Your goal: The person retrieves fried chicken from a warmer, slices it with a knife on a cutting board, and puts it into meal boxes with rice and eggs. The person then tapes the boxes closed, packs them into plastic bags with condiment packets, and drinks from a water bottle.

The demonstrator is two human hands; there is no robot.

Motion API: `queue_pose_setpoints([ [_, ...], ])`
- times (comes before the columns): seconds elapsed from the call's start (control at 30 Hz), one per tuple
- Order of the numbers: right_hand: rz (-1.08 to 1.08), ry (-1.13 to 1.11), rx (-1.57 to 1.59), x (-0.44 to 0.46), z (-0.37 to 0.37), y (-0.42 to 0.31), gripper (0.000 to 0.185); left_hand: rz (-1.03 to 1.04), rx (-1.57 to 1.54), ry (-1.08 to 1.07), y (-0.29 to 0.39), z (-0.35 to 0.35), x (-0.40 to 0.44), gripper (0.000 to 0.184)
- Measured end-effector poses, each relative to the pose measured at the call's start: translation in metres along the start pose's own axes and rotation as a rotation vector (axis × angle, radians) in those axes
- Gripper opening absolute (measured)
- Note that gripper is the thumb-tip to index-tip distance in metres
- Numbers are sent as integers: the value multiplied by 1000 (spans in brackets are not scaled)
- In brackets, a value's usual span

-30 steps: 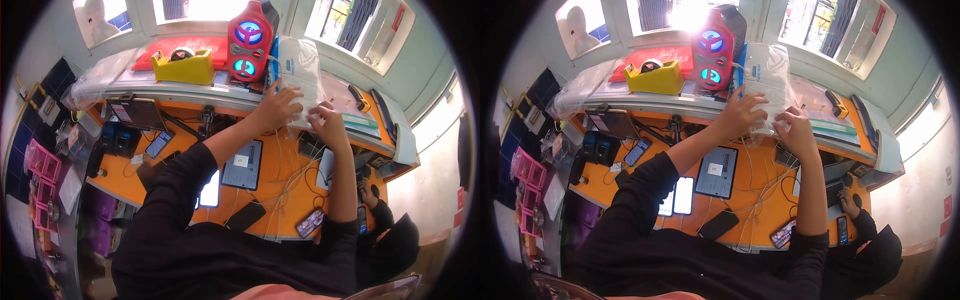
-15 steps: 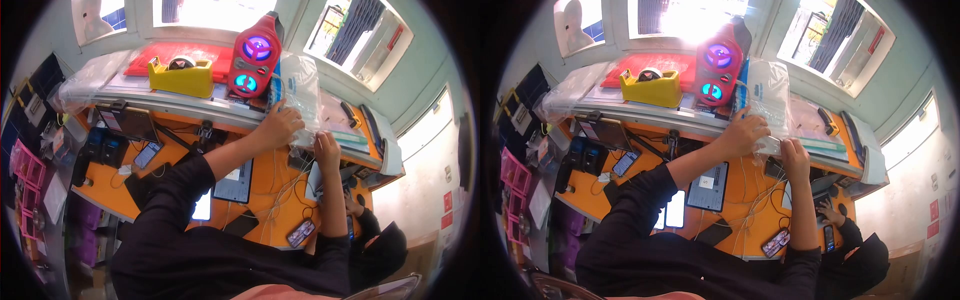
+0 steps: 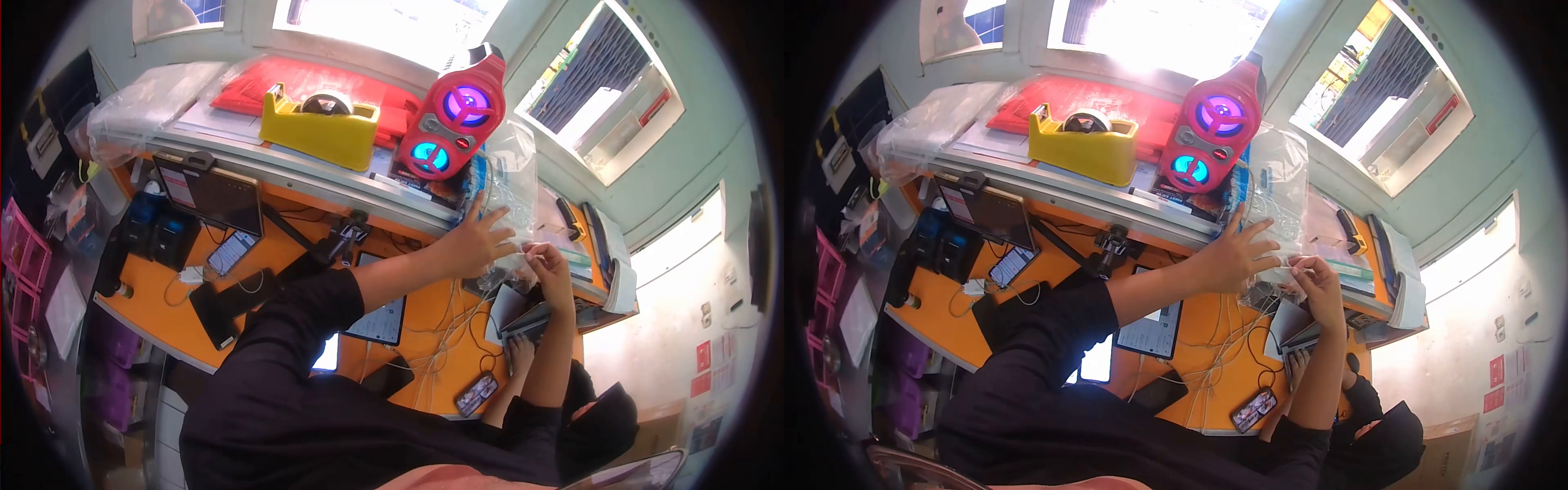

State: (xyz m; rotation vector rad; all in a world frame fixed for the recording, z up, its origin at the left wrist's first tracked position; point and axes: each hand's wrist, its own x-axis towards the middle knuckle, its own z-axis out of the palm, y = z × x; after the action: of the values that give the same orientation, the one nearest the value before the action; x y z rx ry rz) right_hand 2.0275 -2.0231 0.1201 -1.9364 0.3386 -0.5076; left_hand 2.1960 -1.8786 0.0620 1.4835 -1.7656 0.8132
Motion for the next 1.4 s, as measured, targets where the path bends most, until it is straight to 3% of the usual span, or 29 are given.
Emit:
queue_pose_setpoints([
  [0.13, -29, -13, -67, 8, -9, 7, 7, -11, 63, -65, 1, 6, -2, 43],
  [0.23, -185, 116, -175, 13, -11, 7, 10, -60, 102, 99, 2, 14, -3, 53],
  [0.3, -296, 356, -174, 16, -11, 4, 14, -44, 74, 114, 3, 13, -3, 54],
  [0.33, -296, 355, -178, 18, -15, 3, 14, -45, 73, 117, 2, 15, -3, 54],
  [0.43, -392, 741, -124, 20, -28, -6, 21, -21, 111, 127, -3, 22, 5, 48],
  [0.47, -395, 741, -125, 19, -33, -12, 21, -82, 227, 10, -4, 24, 11, 46],
  [0.53, -433, 996, 237, 13, -38, -26, 25, -140, 343, -107, -6, 28, 23, 44],
  [0.6, -443, 1004, 297, -6, -32, -44, 32, -332, 463, -269, -6, 34, 32, 45],
  [0.73, -329, 986, 387, -50, 33, -101, 27, -351, 521, -382, 2, 31, 33, 54],
  [0.8, -442, 783, 367, -74, 54, -108, 25, -296, 154, -258, 18, 6, 17, 71],
  [0.87, -468, 765, 356, -99, 82, -114, 25, -205, -296, -128, 51, -41, -4, 82],
  [0.93, -543, 722, 323, -116, 112, -118, 31, -427, -1645, -147, 81, -96, -33, 88],
  [0.97, -584, 729, 173, -123, 119, -113, 32, -432, -1638, -171, 96, -110, -44, 88],
  [1.03, -664, 704, 29, -134, 148, -119, 36, -392, -1856, 314, 121, -139, -60, 71],
  [1.07, -647, 718, 40, -137, 159, -130, 36, -411, -1857, 293, 127, -159, -62, 71],
  [1.1, -784, 616, 10, -140, 168, -142, 34, -673, -1640, 206, 131, -186, -59, 56],
  [1.13, -918, 510, -21, -143, 172, -153, 32, -742, -1614, 291, 134, -194, -71, 42],
  [1.2, -1226, 731, -37, -153, 167, -166, 32, -773, -1671, 501, 141, -210, -95, 22],
  [1.23, -1347, 849, -33, -163, 163, -171, 34, -725, -1754, 623, 144, -217, -107, 16],
  [1.3, -1387, 975, 4, -187, 158, -184, 36, -189, -1419, 993, 154, -261, -95, 17],
  [1.37, -1731, 677, -100, -197, 156, -195, 30, 94, -1091, 1157, 166, -292, -96, 21],
  [1.4, -1714, 680, -104, -213, 148, -195, 30, 109, -1025, 1160, 167, -303, -98, 21],
])
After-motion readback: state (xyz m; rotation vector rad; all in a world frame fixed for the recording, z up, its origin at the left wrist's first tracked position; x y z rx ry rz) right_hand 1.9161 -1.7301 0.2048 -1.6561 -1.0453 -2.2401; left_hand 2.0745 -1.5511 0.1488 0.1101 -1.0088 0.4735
